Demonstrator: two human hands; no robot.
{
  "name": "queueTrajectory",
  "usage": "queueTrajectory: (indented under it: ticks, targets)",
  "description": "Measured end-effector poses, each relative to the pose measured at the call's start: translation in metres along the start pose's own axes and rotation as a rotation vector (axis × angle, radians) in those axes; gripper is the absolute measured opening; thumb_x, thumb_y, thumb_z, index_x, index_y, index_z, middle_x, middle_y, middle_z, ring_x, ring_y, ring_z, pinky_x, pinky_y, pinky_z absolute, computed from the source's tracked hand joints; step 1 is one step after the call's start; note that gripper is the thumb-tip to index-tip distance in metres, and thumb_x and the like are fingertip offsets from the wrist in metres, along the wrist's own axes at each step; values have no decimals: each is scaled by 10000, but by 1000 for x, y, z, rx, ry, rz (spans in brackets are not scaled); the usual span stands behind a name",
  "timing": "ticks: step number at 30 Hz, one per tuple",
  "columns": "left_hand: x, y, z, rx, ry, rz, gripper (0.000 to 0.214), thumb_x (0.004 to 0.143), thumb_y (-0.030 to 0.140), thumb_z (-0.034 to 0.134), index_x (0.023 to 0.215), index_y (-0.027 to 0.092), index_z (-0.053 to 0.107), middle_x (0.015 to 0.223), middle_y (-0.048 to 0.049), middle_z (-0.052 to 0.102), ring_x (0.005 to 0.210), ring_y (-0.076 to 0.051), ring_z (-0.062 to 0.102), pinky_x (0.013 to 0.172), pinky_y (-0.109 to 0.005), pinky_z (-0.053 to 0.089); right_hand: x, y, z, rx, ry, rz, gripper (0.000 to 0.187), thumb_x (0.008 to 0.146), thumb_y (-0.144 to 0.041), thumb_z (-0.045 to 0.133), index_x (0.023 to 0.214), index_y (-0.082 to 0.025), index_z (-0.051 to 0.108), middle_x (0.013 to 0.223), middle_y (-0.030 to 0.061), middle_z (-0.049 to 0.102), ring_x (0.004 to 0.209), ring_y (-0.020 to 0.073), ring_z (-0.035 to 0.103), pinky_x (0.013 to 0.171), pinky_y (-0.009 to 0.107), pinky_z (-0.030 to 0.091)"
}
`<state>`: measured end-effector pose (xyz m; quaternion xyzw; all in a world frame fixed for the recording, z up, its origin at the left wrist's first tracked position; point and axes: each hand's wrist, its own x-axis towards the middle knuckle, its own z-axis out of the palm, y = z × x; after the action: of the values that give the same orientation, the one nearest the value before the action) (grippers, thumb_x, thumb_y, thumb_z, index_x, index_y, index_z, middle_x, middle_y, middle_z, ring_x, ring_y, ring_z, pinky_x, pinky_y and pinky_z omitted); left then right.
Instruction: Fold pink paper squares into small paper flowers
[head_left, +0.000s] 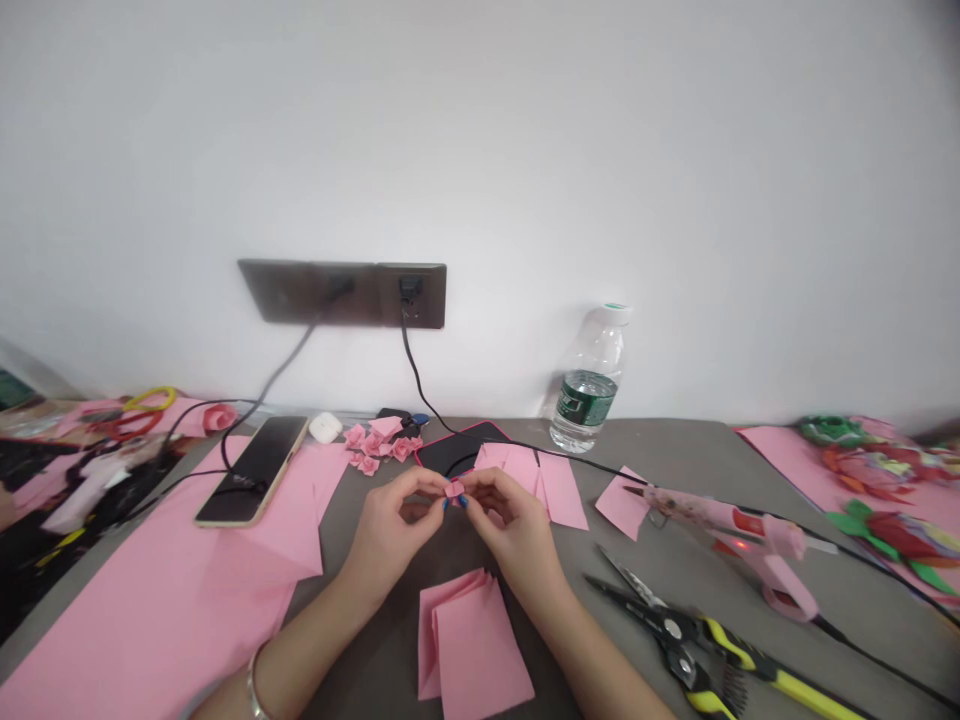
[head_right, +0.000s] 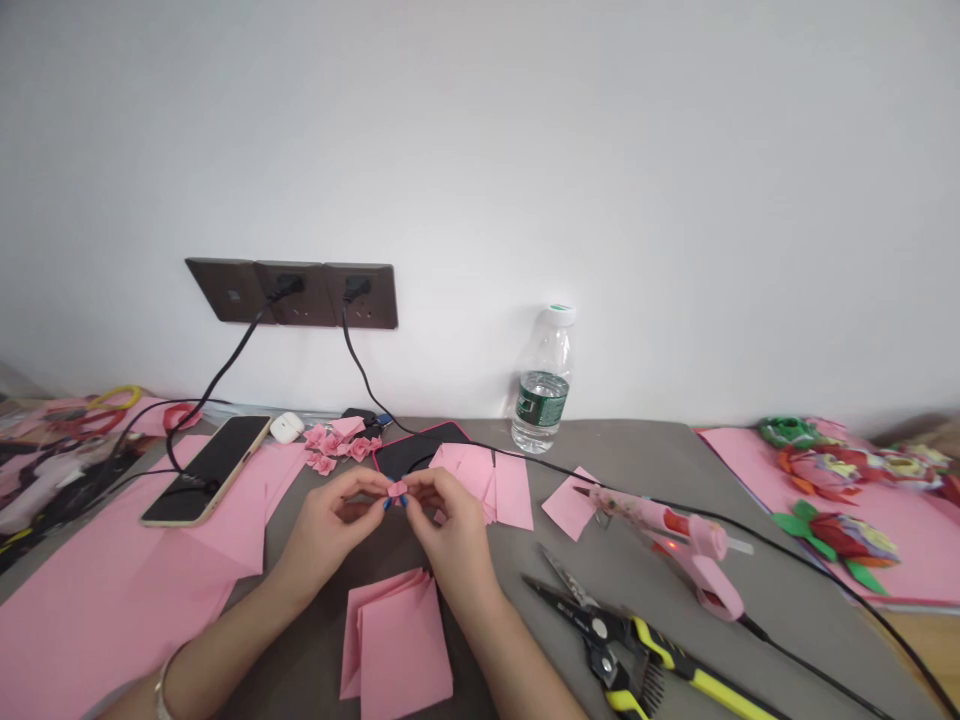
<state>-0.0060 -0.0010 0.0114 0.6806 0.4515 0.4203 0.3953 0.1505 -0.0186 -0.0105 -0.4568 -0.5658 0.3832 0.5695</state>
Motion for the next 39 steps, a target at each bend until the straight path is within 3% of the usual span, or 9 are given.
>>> queueTrajectory:
  ticks: [6,12,17,22,27,39]
  targets:
    - [-1,0,1,59,-23,48,232,754,75,517,880,205,661,844,-15,714,810,-153,688,669,-215,576,-1,-2,0,-86,-17,65,102,808,-193,587,889,-200,647,823,52,715,730,183,692,612,263,532]
    - [0,-4,0,43,-38,72,131,775,102,566,815,196,648,823,-9,693,772,-142,685,736,-232,583,0,-3,-1,-157,-47,-42,123,813,-152,557,869,-209,650,839,47,667,742,176,665,641,269,533]
    - [0,-2,-2,50,-30,57,124,771,100,569,792,192,650,796,-5,697,751,-143,686,707,-223,585,-1,-1,0,-142,-52,-51,226,808,-139,545,1005,-212,627,874,45,642,744,170,661,648,271,537]
    - [-2,-1,1,-3,41,39,123,769,125,580,810,193,674,805,-11,719,764,-152,699,697,-233,602,-2,-2,1,-164,-32,-54,86,807,-127,565,837,-207,576,814,31,634,728,165,639,665,270,526]
    - [-2,-2,4,-52,85,28,128,769,144,596,827,190,700,829,-24,742,781,-163,715,722,-254,616,-2,-4,1,-202,-36,-141,117,821,-110,539,837,-212,594,843,44,619,755,179,615,659,281,510]
    - [-4,-1,5,-106,58,24,109,763,153,624,840,187,694,841,-30,732,794,-163,706,727,-256,618,-3,-8,0,-252,-28,-149,165,823,-73,510,816,-215,593,841,37,620,756,177,587,643,270,446]
